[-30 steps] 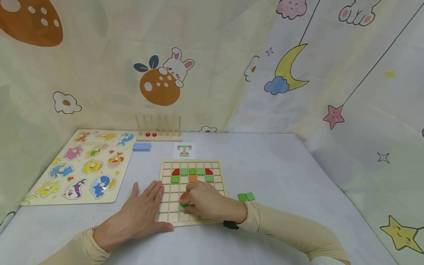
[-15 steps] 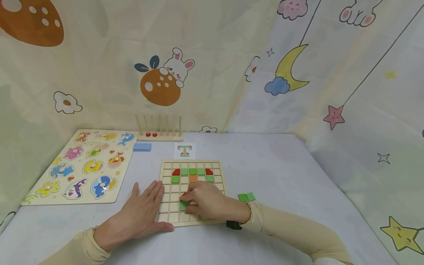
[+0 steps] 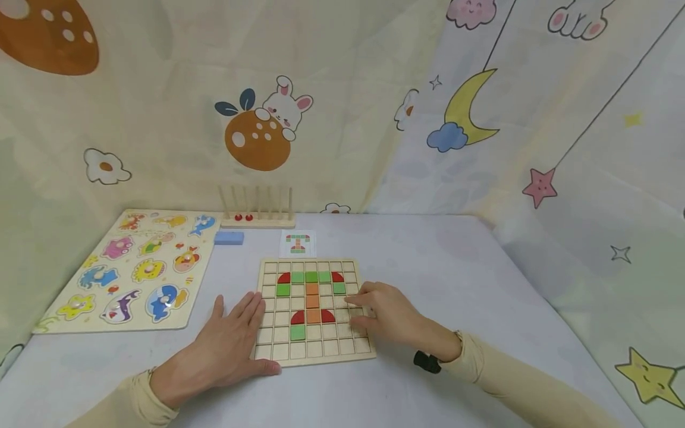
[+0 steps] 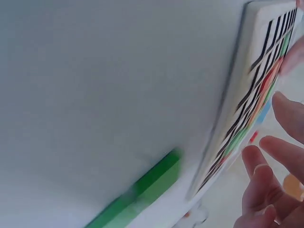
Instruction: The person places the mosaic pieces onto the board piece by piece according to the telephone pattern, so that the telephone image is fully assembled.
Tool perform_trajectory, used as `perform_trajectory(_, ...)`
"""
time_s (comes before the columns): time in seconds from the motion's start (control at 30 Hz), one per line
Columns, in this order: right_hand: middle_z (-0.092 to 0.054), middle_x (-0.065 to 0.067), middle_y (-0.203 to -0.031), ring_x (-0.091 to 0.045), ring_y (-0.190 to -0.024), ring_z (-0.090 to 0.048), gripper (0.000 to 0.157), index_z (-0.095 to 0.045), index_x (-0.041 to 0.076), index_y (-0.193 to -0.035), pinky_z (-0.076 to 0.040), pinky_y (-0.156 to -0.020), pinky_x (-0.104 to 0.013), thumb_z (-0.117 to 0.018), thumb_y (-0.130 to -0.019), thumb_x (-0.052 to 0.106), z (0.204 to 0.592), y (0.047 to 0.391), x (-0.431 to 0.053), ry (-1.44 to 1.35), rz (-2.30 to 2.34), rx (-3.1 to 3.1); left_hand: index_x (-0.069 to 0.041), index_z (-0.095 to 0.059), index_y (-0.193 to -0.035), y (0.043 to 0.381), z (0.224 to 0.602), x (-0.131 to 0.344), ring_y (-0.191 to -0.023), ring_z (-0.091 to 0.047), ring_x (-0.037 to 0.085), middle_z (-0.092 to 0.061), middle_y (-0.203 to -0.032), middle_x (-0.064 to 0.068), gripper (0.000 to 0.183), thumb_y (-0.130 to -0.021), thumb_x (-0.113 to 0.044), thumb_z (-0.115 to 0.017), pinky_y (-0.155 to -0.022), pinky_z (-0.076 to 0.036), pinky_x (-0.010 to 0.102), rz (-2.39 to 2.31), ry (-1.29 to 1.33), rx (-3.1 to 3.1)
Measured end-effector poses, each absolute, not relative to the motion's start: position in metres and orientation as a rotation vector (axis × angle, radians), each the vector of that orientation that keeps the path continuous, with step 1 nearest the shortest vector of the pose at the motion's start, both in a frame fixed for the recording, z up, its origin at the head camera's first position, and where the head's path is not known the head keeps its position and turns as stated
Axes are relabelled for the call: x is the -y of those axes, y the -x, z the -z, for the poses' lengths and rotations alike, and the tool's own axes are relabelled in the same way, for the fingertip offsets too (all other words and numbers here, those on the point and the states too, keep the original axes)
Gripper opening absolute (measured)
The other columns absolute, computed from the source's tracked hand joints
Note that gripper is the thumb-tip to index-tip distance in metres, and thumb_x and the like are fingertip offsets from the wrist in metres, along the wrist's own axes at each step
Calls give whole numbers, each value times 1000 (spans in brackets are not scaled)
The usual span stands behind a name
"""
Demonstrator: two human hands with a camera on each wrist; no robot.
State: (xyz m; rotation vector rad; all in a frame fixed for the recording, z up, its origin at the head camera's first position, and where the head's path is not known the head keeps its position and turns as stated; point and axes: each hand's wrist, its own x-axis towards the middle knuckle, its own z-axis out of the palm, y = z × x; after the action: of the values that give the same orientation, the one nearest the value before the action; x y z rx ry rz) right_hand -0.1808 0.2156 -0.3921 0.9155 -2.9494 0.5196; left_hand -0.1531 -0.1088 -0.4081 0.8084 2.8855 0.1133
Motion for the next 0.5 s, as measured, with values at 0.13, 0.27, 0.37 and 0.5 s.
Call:
perform_trajectory(0.13,-73,1,-97,-11,-76,-58,38,-77,8,-121,-45,-65,-19,-83,-86,21,394,179,-240,-790,-536,2986,9,-41,-151,153,408,109,-153,-34,43,-36,-162,27,118,-78,-81,-64,-113,-18,81,-115,-809,-2889)
perform_trajectory(0.27,-75,-1,-99,-9,-76,-58,38,-78,6,-118,-46,-66,-19,-85,-84,21,395,177,-257,-762,-502,3027,9,-42,-151,153,408,109,-152,-35,42,-37,-162,27,119,-77,-81,-64,-112,-19,81,-117,-810,-2897)
perform_trajectory(0.37,-75,0,-100,-8,-77,-58,40,-78,8,-117,-45,-67,-20,-87,-81,24,395,175,-267,-756,-472,3051,9,-42,-151,153,409,109,-152,-35,42,-37,-162,27,119,-77,-81,-64,-112,-19,81,-123,-816,-2901)
perform_trajectory(0.5,-75,1,-101,-11,-86,-63,40,-79,11,-117,-49,-71,-23,-88,-80,24,393,173,-276,-762,-440,3070,9,-41,-151,154,410,108,-153,-34,43,-36,-162,27,120,-77,-81,-65,-112,-17,81,-145,-807,-2887)
